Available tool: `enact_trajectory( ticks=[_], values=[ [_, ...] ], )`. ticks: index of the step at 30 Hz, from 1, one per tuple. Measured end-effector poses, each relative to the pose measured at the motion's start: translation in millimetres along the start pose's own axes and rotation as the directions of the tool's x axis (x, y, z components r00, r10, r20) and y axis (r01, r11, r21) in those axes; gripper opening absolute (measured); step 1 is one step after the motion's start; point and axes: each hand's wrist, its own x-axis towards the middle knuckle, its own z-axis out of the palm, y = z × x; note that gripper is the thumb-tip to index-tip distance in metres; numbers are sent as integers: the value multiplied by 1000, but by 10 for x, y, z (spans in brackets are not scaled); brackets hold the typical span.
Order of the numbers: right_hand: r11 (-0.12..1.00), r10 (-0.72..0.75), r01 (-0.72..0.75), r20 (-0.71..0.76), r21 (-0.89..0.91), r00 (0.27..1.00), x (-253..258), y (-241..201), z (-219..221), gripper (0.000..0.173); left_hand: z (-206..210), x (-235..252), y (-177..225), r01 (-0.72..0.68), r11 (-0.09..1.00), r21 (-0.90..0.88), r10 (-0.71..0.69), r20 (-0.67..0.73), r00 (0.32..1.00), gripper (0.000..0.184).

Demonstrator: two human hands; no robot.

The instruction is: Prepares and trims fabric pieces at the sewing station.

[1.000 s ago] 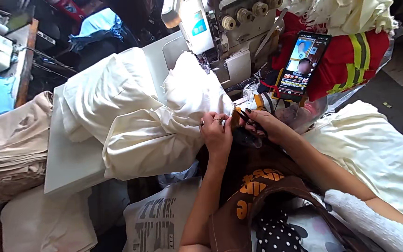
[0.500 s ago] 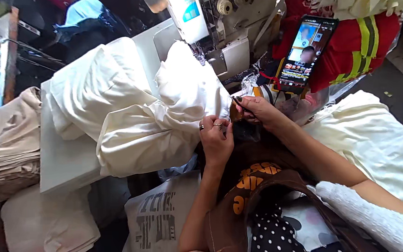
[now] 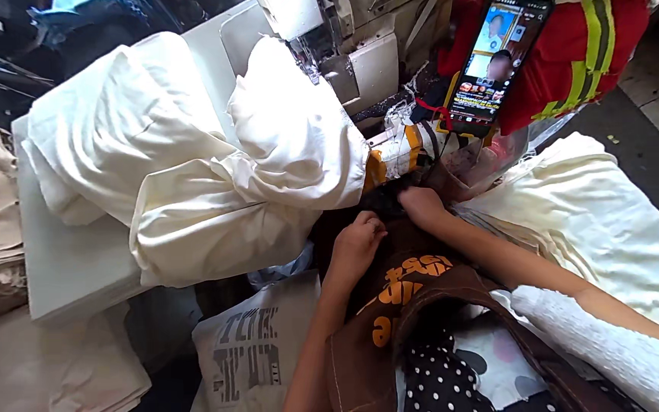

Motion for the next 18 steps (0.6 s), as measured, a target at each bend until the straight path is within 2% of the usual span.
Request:
enact_trajectory(
  ticks=[1, 3, 6, 9, 11, 14, 16, 18],
  values=[
    [1000, -7, 7, 15, -30, 1000, 2, 3, 6, 11, 39, 96, -9, -48, 999, 15, 48, -14, 999, 15],
    [999, -40, 41, 67, -22, 997, -6, 30, -46, 10, 92, 271, -39, -67, 988, 138, 62, 40, 997, 25],
    [997, -63, 57, 107, 61, 992, -54, 133, -54, 14, 103, 396, 35, 10, 927, 375, -93, 205, 974, 35],
    [975, -78, 74, 11, 209, 997, -176, 238, -49, 23, 34, 364, 187, 72, 925, 372, -183, 272, 945, 33],
    [937, -85, 117, -110, 328, 990, -269, 258, -26, 24, -18, 264, 200, 67, 956, 287, -133, 219, 967, 32],
    [824, 12, 111, -213, 555, 977, -344, 255, -94, 18, -34, 129, 162, 55, 979, 194, -66, 53, 996, 41],
    [708, 90, 69, -187, 703, 978, -345, 286, -196, 14, -31, 79, 143, 67, 984, 167, -67, -4, 998, 44],
    [551, 145, -14, -79, 835, 986, -357, 299, -329, 12, -11, 58, 110, 47, 989, 137, -39, -56, 998, 34]
  ],
)
